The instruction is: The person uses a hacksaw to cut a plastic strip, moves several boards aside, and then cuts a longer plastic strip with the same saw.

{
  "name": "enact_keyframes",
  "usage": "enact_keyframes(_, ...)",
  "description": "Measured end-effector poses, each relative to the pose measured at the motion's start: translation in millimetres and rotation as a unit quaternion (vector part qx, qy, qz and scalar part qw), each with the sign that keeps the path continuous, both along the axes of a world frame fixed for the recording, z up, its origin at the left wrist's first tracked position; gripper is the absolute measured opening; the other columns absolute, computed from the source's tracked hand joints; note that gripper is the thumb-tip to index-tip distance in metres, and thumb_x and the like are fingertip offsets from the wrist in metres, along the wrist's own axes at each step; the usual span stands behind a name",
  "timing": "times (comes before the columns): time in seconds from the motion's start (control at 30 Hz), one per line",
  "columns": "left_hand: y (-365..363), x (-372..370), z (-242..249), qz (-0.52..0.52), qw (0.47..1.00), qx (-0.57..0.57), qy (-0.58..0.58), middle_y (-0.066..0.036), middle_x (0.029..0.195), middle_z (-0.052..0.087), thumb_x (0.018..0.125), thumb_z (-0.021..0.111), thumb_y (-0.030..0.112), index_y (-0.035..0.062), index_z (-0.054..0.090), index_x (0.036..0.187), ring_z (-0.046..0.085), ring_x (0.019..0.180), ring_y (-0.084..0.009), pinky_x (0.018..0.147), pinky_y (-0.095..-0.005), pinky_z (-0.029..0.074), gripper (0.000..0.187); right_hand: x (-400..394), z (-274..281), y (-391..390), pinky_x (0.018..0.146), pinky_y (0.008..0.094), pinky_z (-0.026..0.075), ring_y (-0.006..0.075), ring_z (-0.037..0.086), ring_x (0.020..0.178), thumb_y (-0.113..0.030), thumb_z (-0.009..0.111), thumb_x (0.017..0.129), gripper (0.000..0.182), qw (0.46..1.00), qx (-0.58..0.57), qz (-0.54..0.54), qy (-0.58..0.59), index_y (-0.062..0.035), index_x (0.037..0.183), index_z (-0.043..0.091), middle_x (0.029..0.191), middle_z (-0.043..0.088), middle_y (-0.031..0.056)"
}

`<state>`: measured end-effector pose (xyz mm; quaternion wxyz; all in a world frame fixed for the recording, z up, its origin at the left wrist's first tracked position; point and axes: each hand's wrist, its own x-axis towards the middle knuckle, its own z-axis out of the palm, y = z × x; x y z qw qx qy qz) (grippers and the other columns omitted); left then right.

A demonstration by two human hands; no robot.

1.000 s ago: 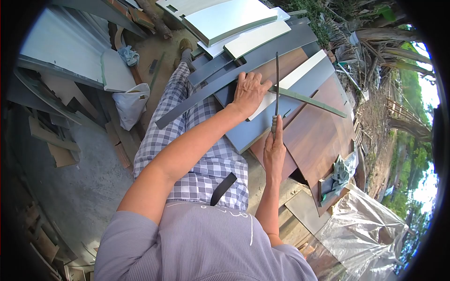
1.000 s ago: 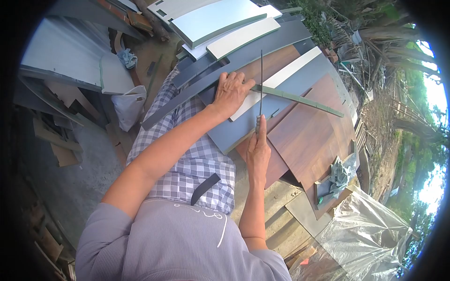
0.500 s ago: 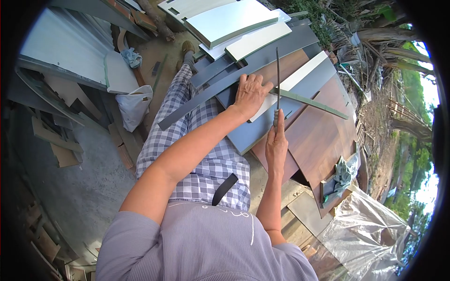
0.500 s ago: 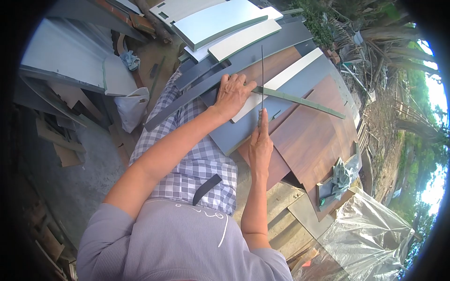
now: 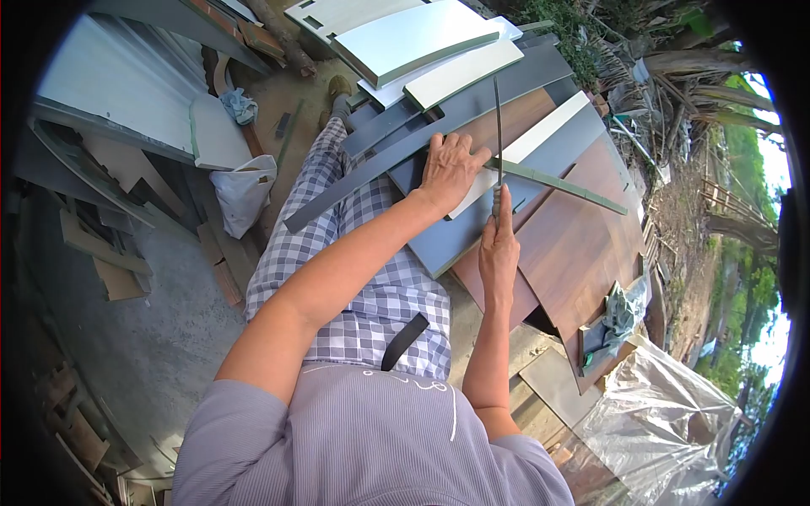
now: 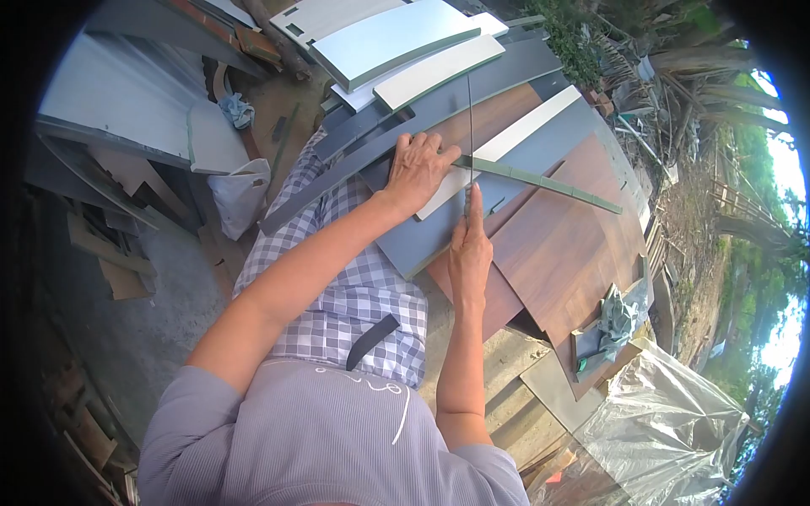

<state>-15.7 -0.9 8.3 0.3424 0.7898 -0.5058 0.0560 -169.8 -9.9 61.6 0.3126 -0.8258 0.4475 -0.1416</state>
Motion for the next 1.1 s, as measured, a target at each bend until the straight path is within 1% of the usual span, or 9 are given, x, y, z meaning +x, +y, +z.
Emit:
enact_keyframes(0.13,-0.3,0.4,-1.9,-0.009,1.0,0.002,0.009,-0.007,0.087,0.056,0.083,0.061,0.009,0.0142,0.064,0.097,0.056,0.092,-0.0243,0.081,-0.0402,0.035,0.015,-27.0,-7.8,17.7,0.088,0.0436,0.048,0.0395,0.062,0.108,-0.013,0.043,0.1,0.055,1.0,-0.017,0.001,0.003,-0.0294,0.15,0.029,0.127,0.06,0.0194)
enact_keyframes(0.2,-0.6,0.6,-2.4,-0.011,1.0,0.005,0.009,-0.007,0.087,0.056,0.083,0.061,0.01,0.0142,0.064,0.097,0.056,0.093,-0.0244,0.081,-0.0403,0.035,0.014,-34.3,-5.0,26.4,0.077,0.0456,0.048,0.0384,0.066,0.09,-0.007,0.045,0.097,0.058,0.999,0.012,-0.022,0.031,-0.0246,0.15,0.031,0.109,0.065,0.0237)
enact_keyframes(0.33,-1.5,0.8,-2.8,-0.01,1.0,0.006,0.007,-0.007,0.088,0.056,0.084,0.062,0.012,0.0143,0.064,0.096,0.056,0.093,-0.0244,0.081,-0.0405,0.035,0.013,-25.7,-1.0,21.9,0.076,0.0464,0.048,0.0388,0.066,0.088,-0.006,0.045,0.096,0.058,0.998,0.01,-0.027,0.047,-0.025,0.15,0.031,0.107,0.066,0.0247)
enact_keyframes(0.4,-1.8,0.8,-3.4,-0.009,1.0,0.006,0.006,-0.007,0.087,0.056,0.084,0.063,0.013,0.0145,0.064,0.096,0.056,0.092,-0.0242,0.081,-0.0404,0.035,0.012,-12.0,-2.2,9.7,0.087,0.0442,0.047,0.0399,0.062,0.108,-0.014,0.043,0.099,0.055,1.0,0.012,-0.013,0.017,-0.0296,0.15,0.029,0.127,0.06,0.0198)
enact_keyframes(0.53,-0.4,0.8,-2.7,-0.006,1.0,0.01,-0.005,-0.007,0.087,0.056,0.084,0.063,0.014,0.0149,0.063,0.096,0.056,0.09,-0.0236,0.081,-0.04,0.035,0.012,11.0,11.5,-2.6,0.088,0.0447,0.047,0.0406,0.06,0.111,-0.013,0.043,0.099,0.055,0.993,0.087,-0.039,0.072,-0.0297,0.15,0.029,0.129,0.058,0.0195)
enact_keyframes(0.7,-1.6,0.6,-4.6,-0.005,1.0,0.007,-0.008,-0.006,0.087,0.056,0.084,0.063,0.014,0.0148,0.063,0.096,0.055,0.091,-0.0235,0.08,-0.0399,0.035,0.012,-14.4,-5.3,8.6,0.084,0.043,0.049,0.0392,0.066,0.097,-0.014,0.043,0.099,0.055,1.0,-0.015,0.002,0.014,-0.0303,0.15,0.029,0.117,0.064,0.0218)
enact_keyframes(0.83,-1.7,1.4,-4.8,-0.011,1.0,0.004,-0.003,-0.006,0.088,0.056,0.083,0.064,0.012,0.0144,0.063,0.096,0.056,0.092,-0.0239,0.08,-0.0401,0.035,0.013,-34.9,0.6,26.4,0.083,0.0439,0.049,0.0399,0.066,0.096,-0.014,0.044,0.099,0.055,0.995,0.071,-0.041,0.064,-0.03,0.15,0.029,0.115,0.064,0.0228)
enact_keyframes(0.9,-1.4,1.7,-4.3,-0.013,1.0,0.007,-0.003,-0.007,0.088,0.056,0.083,0.064,0.012,0.0142,0.063,0.096,0.056,0.093,-0.024,0.08,-0.0402,0.035,0.013,-39.1,-3.5,29.0,0.075,0.0427,0.049,0.0342,0.066,0.083,-0.008,0.045,0.097,0.058,0.997,0.052,-0.035,0.036,-0.026,0.15,0.031,0.101,0.066,0.0229)
enact_keyframes(1.1,-1.4,0.5,-3.9,-0.007,1.0,0.006,-0.003,-0.007,0.088,0.056,0.083,0.064,0.011,0.0143,0.063,0.096,0.056,0.093,-0.024,0.08,-0.0401,0.035,0.014,-3.1,0.9,3.0,0.08,0.0443,0.048,0.041,0.066,0.091,-0.013,0.043,0.099,0.055,0.999,0.026,-0.014,0.013,-0.0294,0.15,0.03,0.111,0.064,0.0256)
